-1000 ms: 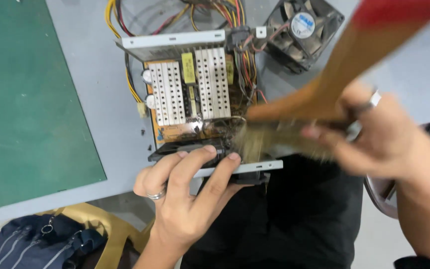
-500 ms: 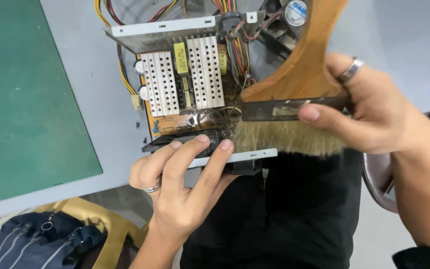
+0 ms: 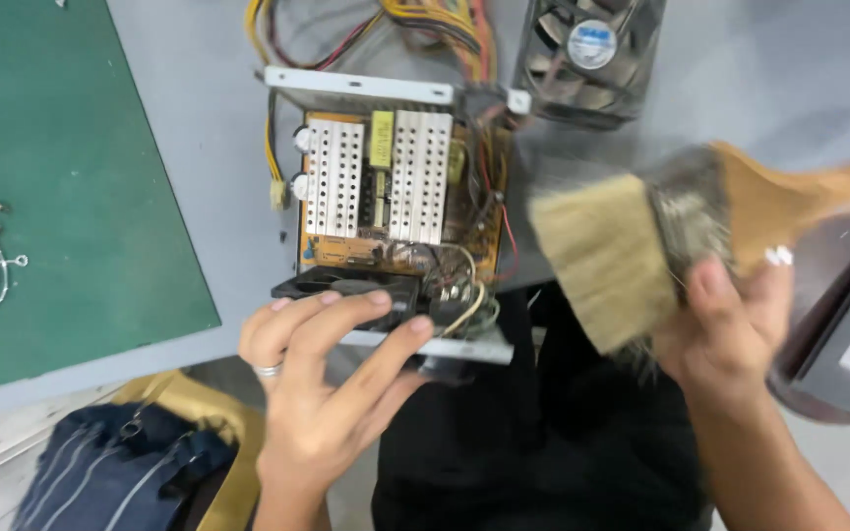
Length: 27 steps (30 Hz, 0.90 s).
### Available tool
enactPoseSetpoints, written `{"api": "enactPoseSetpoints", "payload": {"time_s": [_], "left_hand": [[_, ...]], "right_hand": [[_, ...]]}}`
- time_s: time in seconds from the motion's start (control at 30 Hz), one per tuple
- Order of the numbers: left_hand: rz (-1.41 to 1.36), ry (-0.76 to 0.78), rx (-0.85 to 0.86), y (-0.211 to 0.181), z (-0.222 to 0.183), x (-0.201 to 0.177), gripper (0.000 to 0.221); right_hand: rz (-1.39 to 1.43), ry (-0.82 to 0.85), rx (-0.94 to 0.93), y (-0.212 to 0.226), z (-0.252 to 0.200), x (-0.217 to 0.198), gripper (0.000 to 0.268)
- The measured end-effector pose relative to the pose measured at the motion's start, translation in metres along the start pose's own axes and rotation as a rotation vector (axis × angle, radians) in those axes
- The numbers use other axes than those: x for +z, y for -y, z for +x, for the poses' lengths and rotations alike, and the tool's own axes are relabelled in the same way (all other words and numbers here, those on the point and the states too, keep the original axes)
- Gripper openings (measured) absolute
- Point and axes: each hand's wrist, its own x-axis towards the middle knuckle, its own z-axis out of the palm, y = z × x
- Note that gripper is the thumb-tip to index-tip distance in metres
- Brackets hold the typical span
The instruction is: Disassembling and cleaning a computer power supply unit using a screwdriver and a brush
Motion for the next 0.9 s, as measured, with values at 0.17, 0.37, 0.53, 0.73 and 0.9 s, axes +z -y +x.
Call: {"api": "enactPoseSetpoints", "payload": {"time_s": [0.17,0.37,0.53,0.73,0.9], "left_hand": [[-0.013,0.19,-0.179,-0.009,0.004,-0.014,0.033],[-0.04,-0.27,-0.429,-0.055,-0.035,0.035,0.062],[-0.123,-0.416,-0.524,-0.063,-0.034,0.063,0.059],[-0.048,-0.287,-0.66,-0.076,-0.047,0.056,0.068],[0.024,-0.411,-0.728,-0.085,-0.047,0.07,0.075]], "right_hand": [[-0.686,0.114,-0.309,-0.007,-0.018,-0.078,0.069],[-0.659,0.519,0.069,0.006,-0.018,-0.047,0.032],[-0.416,0.725,0.016,0.006,0.002,-0.023,0.031],[-0.555,0.47,0.015,-0.013,-0.019,-0.055,0.045],[-0.528,0.283,0.171,-0.027,-0.037,-0.062,0.053]]}}
